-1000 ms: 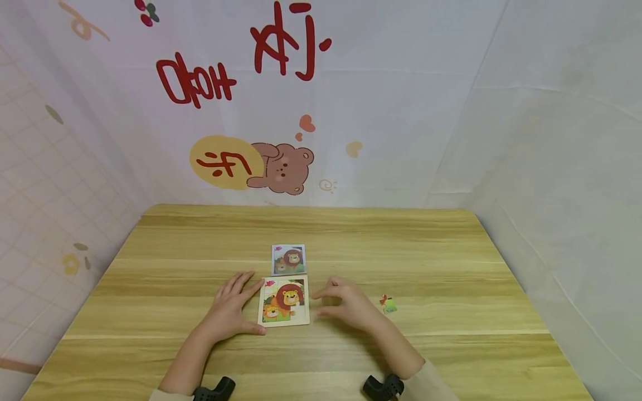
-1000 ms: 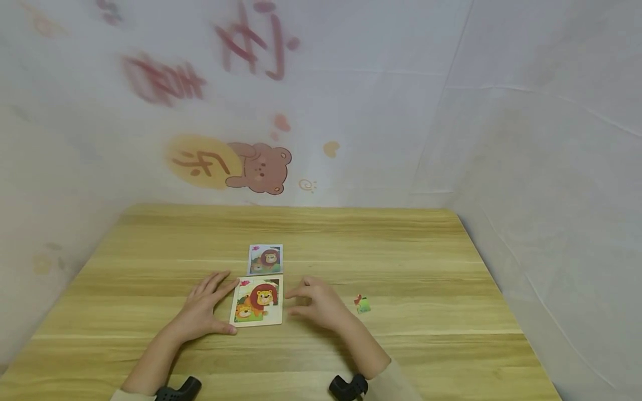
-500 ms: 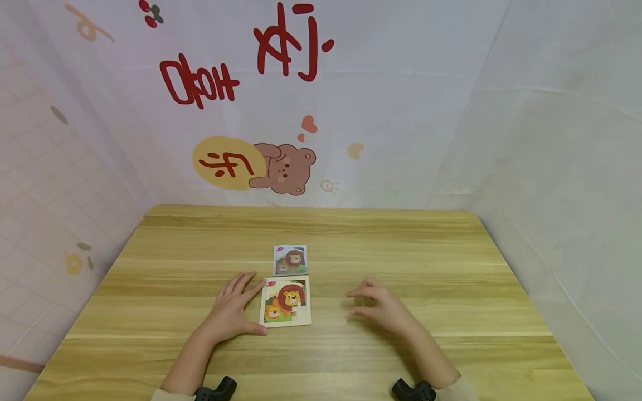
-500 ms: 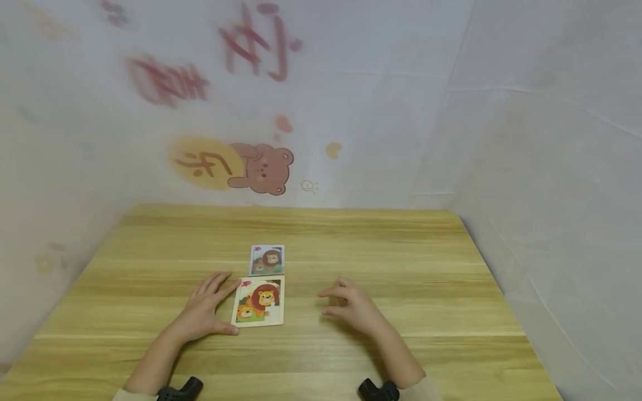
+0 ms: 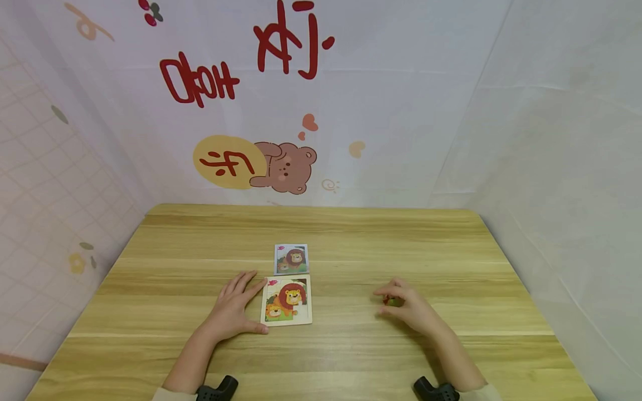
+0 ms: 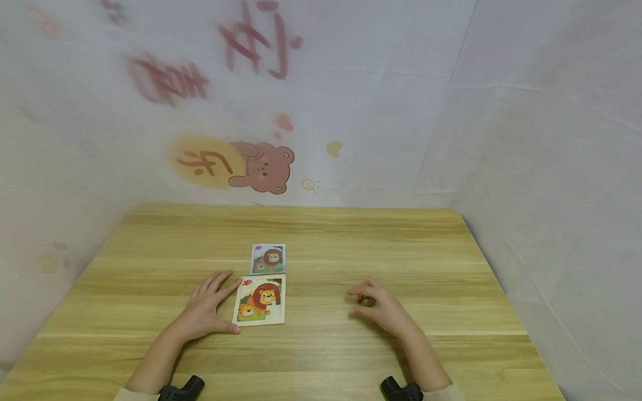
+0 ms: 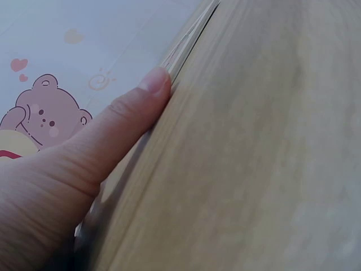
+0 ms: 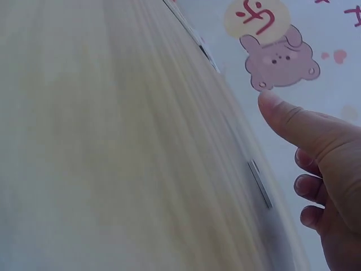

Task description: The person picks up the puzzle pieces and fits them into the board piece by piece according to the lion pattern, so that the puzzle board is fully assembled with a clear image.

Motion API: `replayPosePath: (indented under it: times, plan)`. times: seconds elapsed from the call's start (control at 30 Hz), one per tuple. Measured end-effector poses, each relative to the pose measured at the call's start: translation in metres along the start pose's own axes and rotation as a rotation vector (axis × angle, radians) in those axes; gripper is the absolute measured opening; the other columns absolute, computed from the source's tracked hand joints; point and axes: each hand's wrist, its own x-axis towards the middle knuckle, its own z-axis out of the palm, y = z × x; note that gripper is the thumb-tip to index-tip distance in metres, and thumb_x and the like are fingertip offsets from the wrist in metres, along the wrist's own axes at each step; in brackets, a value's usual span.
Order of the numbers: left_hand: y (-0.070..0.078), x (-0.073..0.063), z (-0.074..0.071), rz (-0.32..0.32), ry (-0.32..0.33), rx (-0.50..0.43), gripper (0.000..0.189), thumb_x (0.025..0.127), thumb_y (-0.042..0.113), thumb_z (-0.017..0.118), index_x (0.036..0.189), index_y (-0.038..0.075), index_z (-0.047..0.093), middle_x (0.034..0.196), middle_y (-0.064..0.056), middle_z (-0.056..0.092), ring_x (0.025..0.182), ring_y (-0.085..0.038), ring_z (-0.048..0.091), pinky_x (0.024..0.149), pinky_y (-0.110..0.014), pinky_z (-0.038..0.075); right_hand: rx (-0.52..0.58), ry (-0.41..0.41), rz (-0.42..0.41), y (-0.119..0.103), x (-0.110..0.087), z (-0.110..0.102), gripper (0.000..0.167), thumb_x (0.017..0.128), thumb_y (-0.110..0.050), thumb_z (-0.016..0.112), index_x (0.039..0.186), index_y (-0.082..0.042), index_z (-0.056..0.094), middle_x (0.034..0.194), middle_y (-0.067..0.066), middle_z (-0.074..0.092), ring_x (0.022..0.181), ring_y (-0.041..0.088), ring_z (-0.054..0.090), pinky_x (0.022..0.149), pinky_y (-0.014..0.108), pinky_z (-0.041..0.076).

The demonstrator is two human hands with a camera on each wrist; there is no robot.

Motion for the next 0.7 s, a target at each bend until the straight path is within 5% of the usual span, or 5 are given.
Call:
replayPosePath:
  times: [0.4, 0.7]
  plan:
    - [0.002, 0.0, -0.002, -0.005, -0.001, -0.016, 0.116, 0.052, 0.071, 0.079, 0.146, 0.013, 0.043, 0.154, -0.015, 0.024, 0.14, -0.041, 0.012, 0.104, -0.064, 0.012, -0.044, -0.01, 0.108, 0.021, -0.018, -0.02, 0.038, 0.077, -0.028, 0.079, 0.113, -0.023, 0.071, 0.097, -0.008, 0.058, 0.087, 0.012, 0.052, 0.074, 0.026, 0.046]
    - [0.005, -0.001, -0.003, -0.008, 0.003, -0.018, 0.115, 0.052, 0.071, 0.078, 0.145, 0.011, 0.044, 0.153, -0.018, 0.025, 0.139, -0.042, 0.013, 0.103, -0.066, 0.012, -0.044, -0.027, 0.119, 0.025, -0.021, -0.024, 0.039, 0.078, -0.023, 0.078, 0.115, -0.016, 0.07, 0.091, -0.004, 0.055, 0.078, 0.012, 0.049, 0.066, 0.023, 0.043]
